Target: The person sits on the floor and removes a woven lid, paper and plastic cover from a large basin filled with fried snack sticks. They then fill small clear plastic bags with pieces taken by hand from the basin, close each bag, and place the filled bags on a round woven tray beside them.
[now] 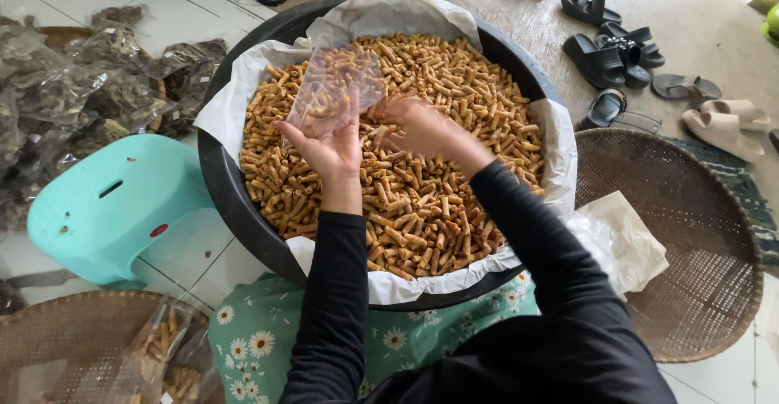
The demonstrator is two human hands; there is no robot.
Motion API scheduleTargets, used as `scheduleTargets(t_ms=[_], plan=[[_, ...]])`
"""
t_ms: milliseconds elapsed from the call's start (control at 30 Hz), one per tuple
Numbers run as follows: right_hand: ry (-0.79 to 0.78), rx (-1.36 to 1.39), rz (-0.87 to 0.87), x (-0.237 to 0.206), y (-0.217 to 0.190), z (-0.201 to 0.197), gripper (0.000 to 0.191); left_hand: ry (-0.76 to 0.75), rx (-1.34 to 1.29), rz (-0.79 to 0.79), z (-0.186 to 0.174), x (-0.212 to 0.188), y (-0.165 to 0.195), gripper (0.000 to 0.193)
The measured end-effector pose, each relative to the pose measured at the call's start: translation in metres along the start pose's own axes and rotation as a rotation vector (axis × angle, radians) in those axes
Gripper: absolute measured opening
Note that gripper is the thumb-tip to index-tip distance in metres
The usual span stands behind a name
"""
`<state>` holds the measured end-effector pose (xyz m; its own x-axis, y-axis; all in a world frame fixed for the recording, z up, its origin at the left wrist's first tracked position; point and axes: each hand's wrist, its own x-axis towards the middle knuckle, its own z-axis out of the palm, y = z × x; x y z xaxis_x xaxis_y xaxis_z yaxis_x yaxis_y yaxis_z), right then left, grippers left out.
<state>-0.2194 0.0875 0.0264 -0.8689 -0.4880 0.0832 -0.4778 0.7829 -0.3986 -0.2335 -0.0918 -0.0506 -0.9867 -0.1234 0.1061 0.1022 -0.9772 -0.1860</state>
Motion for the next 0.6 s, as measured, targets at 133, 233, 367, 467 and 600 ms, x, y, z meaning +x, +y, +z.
scheduleTargets(t_ms=[133, 233, 367, 467, 600], plan=[[-0.167, -0.317, 0.023, -0.013, -0.033, 0.06, 0.097, 0.027, 0.051, 0.017, -0.003, 0.002, 0.003, 0.092], [-0.261, -0.32, 0.123, -0.017, -0.044, 0.062, 0.102, -0.011, 0.038, -0.019, -0.007, 0.002, 0.002, 0.095], [-0.302, -0.349, 0.151, -0.018, -0.049, 0.055, 0.091, 0.014, 0.062, -0.016, -0.014, 0.002, 0.0, 0.092], [-0.274, -0.388, 0.172, -0.022, -0.05, 0.06, 0.09, 0.058, 0.058, -0.026, -0.017, 0.004, 0.0, 0.09], [-0.414, -0.468, 0.147, -0.027, -0.042, 0.063, 0.081, 0.075, 0.052, -0.039, -0.018, 0.004, -0.001, 0.088]])
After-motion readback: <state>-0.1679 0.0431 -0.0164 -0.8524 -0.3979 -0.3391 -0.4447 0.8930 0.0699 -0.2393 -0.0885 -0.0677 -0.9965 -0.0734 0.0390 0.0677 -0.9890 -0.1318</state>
